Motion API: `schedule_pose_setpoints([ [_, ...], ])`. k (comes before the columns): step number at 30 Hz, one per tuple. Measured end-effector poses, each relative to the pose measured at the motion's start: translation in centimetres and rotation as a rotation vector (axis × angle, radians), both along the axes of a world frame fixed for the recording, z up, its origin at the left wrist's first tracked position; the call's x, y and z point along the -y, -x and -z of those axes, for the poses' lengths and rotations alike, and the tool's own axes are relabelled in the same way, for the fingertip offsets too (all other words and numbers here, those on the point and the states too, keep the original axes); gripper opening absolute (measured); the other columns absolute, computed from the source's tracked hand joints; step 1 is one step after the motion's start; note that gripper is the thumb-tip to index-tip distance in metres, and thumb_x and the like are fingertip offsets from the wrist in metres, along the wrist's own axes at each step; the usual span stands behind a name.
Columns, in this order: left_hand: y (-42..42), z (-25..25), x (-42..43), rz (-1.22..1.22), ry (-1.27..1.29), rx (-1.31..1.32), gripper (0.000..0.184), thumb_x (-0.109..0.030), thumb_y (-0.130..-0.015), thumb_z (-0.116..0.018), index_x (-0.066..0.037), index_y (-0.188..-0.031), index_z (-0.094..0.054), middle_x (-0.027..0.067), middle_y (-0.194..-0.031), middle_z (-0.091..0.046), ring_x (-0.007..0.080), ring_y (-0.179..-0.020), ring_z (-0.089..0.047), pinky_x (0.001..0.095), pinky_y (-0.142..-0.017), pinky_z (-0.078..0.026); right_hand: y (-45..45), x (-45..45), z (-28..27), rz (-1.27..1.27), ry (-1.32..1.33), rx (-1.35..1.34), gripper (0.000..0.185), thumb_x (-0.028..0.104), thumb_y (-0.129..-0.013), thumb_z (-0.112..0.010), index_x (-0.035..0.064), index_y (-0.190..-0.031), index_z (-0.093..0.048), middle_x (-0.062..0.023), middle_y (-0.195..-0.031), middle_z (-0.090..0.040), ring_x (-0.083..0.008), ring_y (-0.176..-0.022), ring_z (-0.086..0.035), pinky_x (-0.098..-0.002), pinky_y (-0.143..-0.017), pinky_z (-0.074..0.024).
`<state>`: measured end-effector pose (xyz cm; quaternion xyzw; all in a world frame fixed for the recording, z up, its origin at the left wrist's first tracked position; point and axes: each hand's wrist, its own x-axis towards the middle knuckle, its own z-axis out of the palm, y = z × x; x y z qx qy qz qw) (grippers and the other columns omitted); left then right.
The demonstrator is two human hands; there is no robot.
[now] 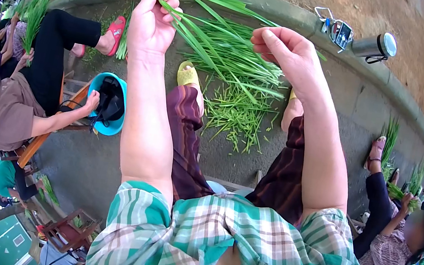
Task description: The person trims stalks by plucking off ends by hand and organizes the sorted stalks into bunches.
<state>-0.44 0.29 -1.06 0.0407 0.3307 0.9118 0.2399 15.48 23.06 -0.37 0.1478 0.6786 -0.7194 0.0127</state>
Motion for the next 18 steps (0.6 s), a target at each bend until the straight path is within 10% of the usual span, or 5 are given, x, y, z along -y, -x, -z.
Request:
schedule_pose_setpoints([
  [18,0.0,0.0,0.0,-0.085,-0.033,-0.037,0.031,-0.026,-0.104,-0.044,-0.001,-0.119,-0.054,-0.0002,-0.078,-0.047,0.0092,-0.067,-0.039,0.0208,-0.052,-0.034,-1.0,0.3,0.1,-0.071,-0.056,-0.035,0.024,0.019,-0.095,-0.063,-0.0021,-0.102,-0.070,-0.0043,-0.088,-0.071,-0.0092,-0.082,-0.065,-0.0240,-0.078,-0.0531],
])
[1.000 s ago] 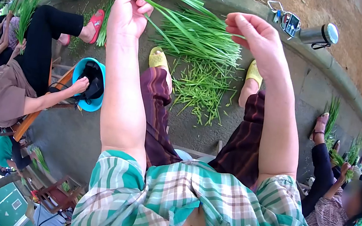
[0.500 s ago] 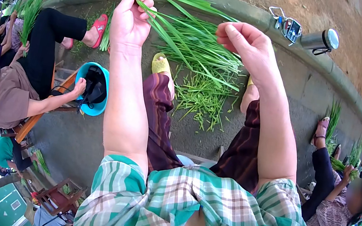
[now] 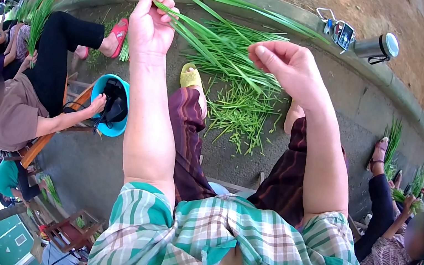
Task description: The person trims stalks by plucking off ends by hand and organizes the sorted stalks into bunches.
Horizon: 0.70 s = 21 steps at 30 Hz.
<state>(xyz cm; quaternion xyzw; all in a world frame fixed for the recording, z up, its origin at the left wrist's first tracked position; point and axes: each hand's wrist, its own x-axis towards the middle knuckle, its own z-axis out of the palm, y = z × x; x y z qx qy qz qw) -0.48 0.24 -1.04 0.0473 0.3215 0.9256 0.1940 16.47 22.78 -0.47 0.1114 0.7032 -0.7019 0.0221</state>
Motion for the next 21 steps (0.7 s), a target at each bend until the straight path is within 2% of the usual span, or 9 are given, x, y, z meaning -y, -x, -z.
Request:
schedule_pose_setpoints([
  [6,0.2,-0.1,0.7,-0.049,-0.015,-0.010,0.029,-0.025,-0.103,-0.044,-0.002,-0.119,-0.055,-0.0003,-0.078,-0.047,0.0092,-0.065,-0.038,0.0211,-0.052,-0.034,-0.1,-1.6,-1.0,0.150,0.056,-0.021,0.025,0.020,-0.095,-0.062,-0.0016,-0.105,-0.068,-0.0057,-0.093,-0.071,-0.0091,-0.084,-0.064,-0.0234,-0.079,-0.0524],
  [10,0.4,0.0,1.1,-0.103,0.022,-0.022,0.029,-0.026,-0.103,-0.045,-0.003,-0.119,-0.054,-0.0002,-0.078,-0.048,0.0090,-0.066,-0.040,0.0212,-0.052,-0.034,-0.6,-3.0,-1.3,0.335,0.185,-0.172,0.023,0.025,-0.093,-0.065,0.0035,-0.102,-0.070,-0.0036,-0.091,-0.070,-0.0089,-0.083,-0.064,-0.0233,-0.077,-0.0522],
  [14,0.8,0.8,1.4,-0.171,0.107,0.009,0.029,-0.026,-0.103,-0.046,-0.003,-0.119,-0.054,-0.0005,-0.078,-0.050,0.0086,-0.065,-0.042,0.0221,-0.052,-0.034,-1.6,-4.1,-2.2,0.206,0.353,-0.210,0.024,0.026,-0.094,-0.064,0.0033,-0.100,-0.071,-0.0042,-0.091,-0.071,-0.0100,-0.083,-0.065,-0.0252,-0.078,-0.0529],
  [16,0.7,0.9,1.3,-0.236,0.157,0.108,0.029,-0.027,-0.102,-0.047,-0.005,-0.119,-0.055,-0.0009,-0.077,-0.052,0.0084,-0.064,-0.044,0.0234,-0.051,-0.034,-2.0,-3.8,-2.4,0.039,0.280,-0.156,0.024,0.025,-0.095,-0.063,0.0024,-0.100,-0.071,-0.0049,-0.090,-0.071,-0.0104,-0.082,-0.066,-0.0253,-0.079,-0.0532],
  [21,0.9,1.2,1.2,-0.401,0.317,0.255,0.028,-0.030,-0.102,-0.048,-0.007,-0.113,-0.060,-0.0029,-0.075,-0.052,0.0082,-0.059,-0.041,0.0241,-0.050,-0.033,-1.6,-2.0,-1.3,0.054,0.095,-0.088,0.025,0.021,-0.095,-0.063,-0.0006,-0.104,-0.071,-0.0054,-0.092,-0.071,-0.0097,-0.087,-0.065,-0.0247,-0.082,-0.0523],
])
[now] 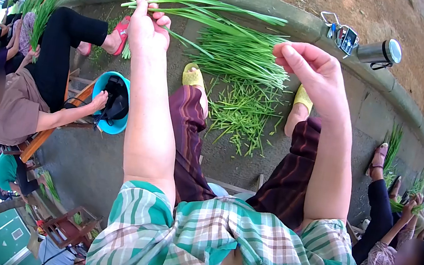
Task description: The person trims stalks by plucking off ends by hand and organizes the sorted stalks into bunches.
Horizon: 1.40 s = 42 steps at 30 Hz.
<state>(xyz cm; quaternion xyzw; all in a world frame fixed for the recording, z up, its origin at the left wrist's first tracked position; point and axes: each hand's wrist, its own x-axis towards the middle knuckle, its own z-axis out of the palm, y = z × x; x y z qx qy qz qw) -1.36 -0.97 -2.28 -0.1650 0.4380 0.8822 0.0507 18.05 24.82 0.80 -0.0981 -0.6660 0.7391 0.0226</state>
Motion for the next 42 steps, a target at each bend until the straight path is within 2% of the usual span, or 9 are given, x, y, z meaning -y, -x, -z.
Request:
schedule_pose_setpoints([
  [2,0.1,0.2,0.1,-0.015,0.008,0.003,0.029,-0.031,-0.102,-0.048,-0.007,-0.113,-0.059,-0.0026,-0.075,-0.052,0.0086,-0.059,-0.041,0.0242,-0.050,-0.033,0.3,0.2,0.5,0.080,-0.145,0.058,0.026,0.021,-0.094,-0.064,-0.0018,-0.106,-0.070,-0.0054,-0.093,-0.071,-0.0093,-0.088,-0.064,-0.0238,-0.081,-0.0509],
  [9,0.1,0.3,0.3,-0.010,-0.046,-0.004,0.029,-0.032,-0.102,-0.047,-0.007,-0.112,-0.058,-0.0018,-0.075,-0.052,0.0091,-0.059,-0.042,0.0244,-0.050,-0.034,0.5,0.4,1.7,0.058,-0.168,0.170,0.033,0.023,-0.093,-0.065,-0.0027,-0.112,-0.066,-0.0064,-0.094,-0.070,-0.0096,-0.086,-0.064,-0.0245,-0.079,-0.0505],
  [11,-0.1,0.1,0.1,0.005,-0.067,-0.018,0.028,-0.030,-0.102,-0.047,-0.006,-0.112,-0.059,-0.0016,-0.075,-0.052,0.0092,-0.059,-0.042,0.0245,-0.051,-0.034,0.5,0.9,1.4,0.012,-0.115,0.165,0.038,0.024,-0.095,-0.062,-0.0023,-0.122,-0.061,-0.0093,-0.106,-0.069,-0.0123,-0.094,-0.064,-0.0267,-0.085,-0.0516],
  [13,-0.2,-0.1,-0.2,0.021,-0.090,-0.031,0.027,-0.028,-0.102,-0.047,-0.006,-0.111,-0.060,-0.0013,-0.075,-0.053,0.0094,-0.060,-0.043,0.0245,-0.051,-0.034,0.8,1.5,0.5,0.015,-0.075,0.171,0.041,0.026,-0.094,-0.064,-0.0014,-0.124,-0.059,-0.0102,-0.108,-0.068,-0.0133,-0.095,-0.064,-0.0282,-0.085,-0.0527],
  [18,-0.4,-0.3,-0.6,0.057,-0.125,-0.081,0.028,-0.027,-0.103,-0.044,-0.005,-0.114,-0.057,-0.0005,-0.077,-0.054,0.0094,-0.060,-0.043,0.0249,-0.052,-0.035,1.4,1.8,0.3,0.090,0.242,0.186,0.034,0.025,-0.091,-0.068,-0.0013,-0.113,-0.065,-0.0075,-0.096,-0.070,-0.0116,-0.085,-0.066,-0.0255,-0.076,-0.0561],
  [22,-0.4,-0.3,-0.6,0.100,-0.165,-0.129,0.028,-0.027,-0.104,-0.043,-0.005,-0.116,-0.056,-0.0005,-0.079,-0.053,0.0091,-0.061,-0.043,0.0246,-0.053,-0.036,1.5,1.5,1.0,0.056,0.263,0.171,0.029,0.020,-0.090,-0.069,-0.0019,-0.108,-0.067,-0.0065,-0.093,-0.070,-0.0105,-0.080,-0.067,-0.0241,-0.074,-0.0570],
  [28,-0.5,-0.6,-0.5,0.185,-0.254,-0.237,0.029,-0.027,-0.103,-0.044,-0.005,-0.119,-0.054,-0.0006,-0.082,-0.051,0.0088,-0.068,-0.044,0.0234,-0.055,-0.037,1.2,2.1,1.1,-0.020,0.046,0.221,0.021,0.011,-0.090,-0.068,-0.0054,-0.103,-0.067,-0.0028,-0.076,-0.066,-0.0057,-0.067,-0.059,-0.0207,-0.062,-0.0496],
  [35,-0.5,-0.8,-0.7,0.269,-0.306,-0.358,0.031,-0.028,-0.103,-0.044,-0.004,-0.121,-0.054,0.0006,-0.081,-0.050,0.0114,-0.070,-0.042,0.0234,-0.056,-0.037,1.2,2.1,1.6,-0.020,-0.156,0.301,0.020,0.015,-0.090,-0.068,-0.0035,-0.095,-0.067,-0.0031,-0.074,-0.066,-0.0062,-0.065,-0.059,-0.0229,-0.059,-0.0482],
  [42,-0.7,-1.0,-0.8,0.299,-0.356,-0.373,0.031,-0.028,-0.103,-0.044,-0.005,-0.120,-0.055,0.0008,-0.081,-0.050,0.0114,-0.071,-0.042,0.0242,-0.057,-0.037,1.3,2.2,3.1,0.061,-0.146,0.204,0.020,0.017,-0.091,-0.067,-0.0024,-0.092,-0.066,-0.0019,-0.073,-0.065,-0.0063,-0.064,-0.059,-0.0222,-0.058,-0.0482],
])
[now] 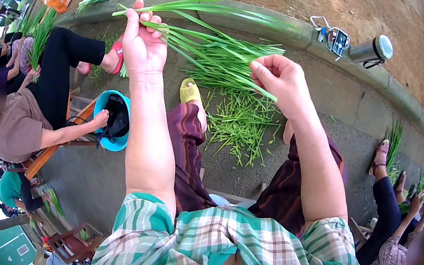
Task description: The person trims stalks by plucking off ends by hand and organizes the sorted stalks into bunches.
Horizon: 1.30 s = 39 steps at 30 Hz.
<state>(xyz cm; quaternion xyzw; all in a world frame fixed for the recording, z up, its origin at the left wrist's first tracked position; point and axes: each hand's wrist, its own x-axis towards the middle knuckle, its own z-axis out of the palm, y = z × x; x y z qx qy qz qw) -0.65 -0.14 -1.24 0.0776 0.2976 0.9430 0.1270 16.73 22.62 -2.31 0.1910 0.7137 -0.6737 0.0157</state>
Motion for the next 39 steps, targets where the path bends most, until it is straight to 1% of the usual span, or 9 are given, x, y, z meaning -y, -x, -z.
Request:
schedule_pose_setpoints([
  [13,0.3,0.0,1.2,-0.014,-0.074,0.051,0.030,-0.031,-0.102,-0.046,-0.008,-0.118,-0.057,0.0001,-0.081,-0.051,0.0104,-0.069,-0.045,0.0237,-0.054,-0.039,0.0,0.5,0.1,0.354,0.530,-0.031,0.020,0.019,-0.093,-0.066,0.0007,-0.098,-0.062,-0.0028,-0.083,-0.065,-0.0099,-0.071,-0.063,-0.0257,-0.066,-0.0579],
  [17,0.2,-0.2,1.6,0.013,-0.097,0.047,0.031,-0.032,-0.102,-0.045,-0.008,-0.117,-0.057,-0.0003,-0.080,-0.050,0.0105,-0.068,-0.043,0.0243,-0.056,-0.039,-0.5,0.1,0.1,0.153,0.293,-0.015,0.023,0.021,-0.093,-0.065,-0.0009,-0.100,-0.065,-0.0047,-0.080,-0.067,-0.0105,-0.069,-0.065,-0.0251,-0.064,-0.0557],
  [19,0.5,-0.2,1.9,0.026,-0.096,0.048,0.031,-0.032,-0.102,-0.045,-0.008,-0.117,-0.058,-0.0007,-0.079,-0.050,0.0108,-0.068,-0.042,0.0246,-0.057,-0.037,-1.0,1.1,-0.3,-0.137,-0.084,0.149,0.023,0.021,-0.094,-0.062,-0.0006,-0.100,-0.068,-0.0031,-0.075,-0.067,-0.0088,-0.067,-0.062,-0.0243,-0.065,-0.0531],
  [21,0.6,-0.1,2.1,0.018,-0.094,0.057,0.030,-0.032,-0.102,-0.045,-0.008,-0.117,-0.058,-0.0010,-0.079,-0.050,0.0112,-0.069,-0.042,0.0250,-0.058,-0.036,-1.6,2.5,1.0,-0.349,-0.410,0.095,0.018,0.012,-0.089,-0.061,0.0048,-0.103,-0.071,-0.0110,-0.078,-0.070,-0.0199,-0.070,-0.068,-0.0324,-0.069,-0.0549],
  [26,0.7,-0.1,2.1,0.039,-0.145,0.073,0.030,-0.028,-0.102,-0.046,-0.005,-0.116,-0.060,-0.0003,-0.078,-0.050,0.0130,-0.070,-0.042,0.0264,-0.061,-0.035,-3.2,5.9,3.2,-0.849,-0.671,0.081,0.031,0.003,-0.081,-0.055,0.0065,-0.109,-0.069,-0.0133,-0.112,-0.062,-0.0305,-0.101,-0.063,-0.0392,-0.089,-0.0504],
  [29,0.9,0.1,2.4,0.102,-0.184,0.072,0.030,-0.028,-0.102,-0.046,-0.005,-0.116,-0.060,0.0001,-0.078,-0.050,0.0135,-0.070,-0.041,0.0275,-0.062,-0.035,-4.5,6.4,5.9,-0.702,-0.755,-0.137,0.020,0.010,-0.075,-0.067,0.0071,-0.095,-0.071,-0.0146,-0.104,-0.063,-0.0336,-0.093,-0.064,-0.0428,-0.081,-0.0527],
  [33,0.7,-0.1,2.3,0.112,-0.140,0.067,0.030,-0.028,-0.102,-0.046,-0.005,-0.117,-0.059,0.0007,-0.078,-0.050,0.0137,-0.070,-0.041,0.0284,-0.064,-0.035,-2.9,3.4,2.6,-0.807,-0.515,-0.042,0.020,0.022,-0.085,-0.062,0.0077,-0.095,-0.073,-0.0116,-0.088,-0.070,-0.0281,-0.087,-0.068,-0.0406,-0.080,-0.0524],
  [35,0.8,-0.1,2.3,0.100,-0.079,0.047,0.030,-0.028,-0.103,-0.046,-0.005,-0.117,-0.058,0.0014,-0.078,-0.051,0.0126,-0.068,-0.040,0.0283,-0.062,-0.035,-1.7,1.0,-0.3,-0.845,-0.330,0.118,0.026,0.026,-0.088,-0.065,0.0052,-0.102,-0.071,-0.0114,-0.095,-0.071,-0.0244,-0.086,-0.068,-0.0353,-0.080,-0.0535],
  [39,0.3,-0.6,1.4,0.069,0.052,0.028,0.031,-0.028,-0.103,-0.046,-0.003,-0.117,-0.056,-0.0008,-0.077,-0.049,0.0105,-0.067,-0.039,0.0244,-0.056,-0.033,-1.3,-2.6,-2.7,-0.406,-0.177,0.099,0.022,0.021,-0.093,-0.062,0.0019,-0.101,-0.070,-0.0055,-0.089,-0.071,-0.0119,-0.074,-0.066,-0.0281,-0.069,-0.0550],
])
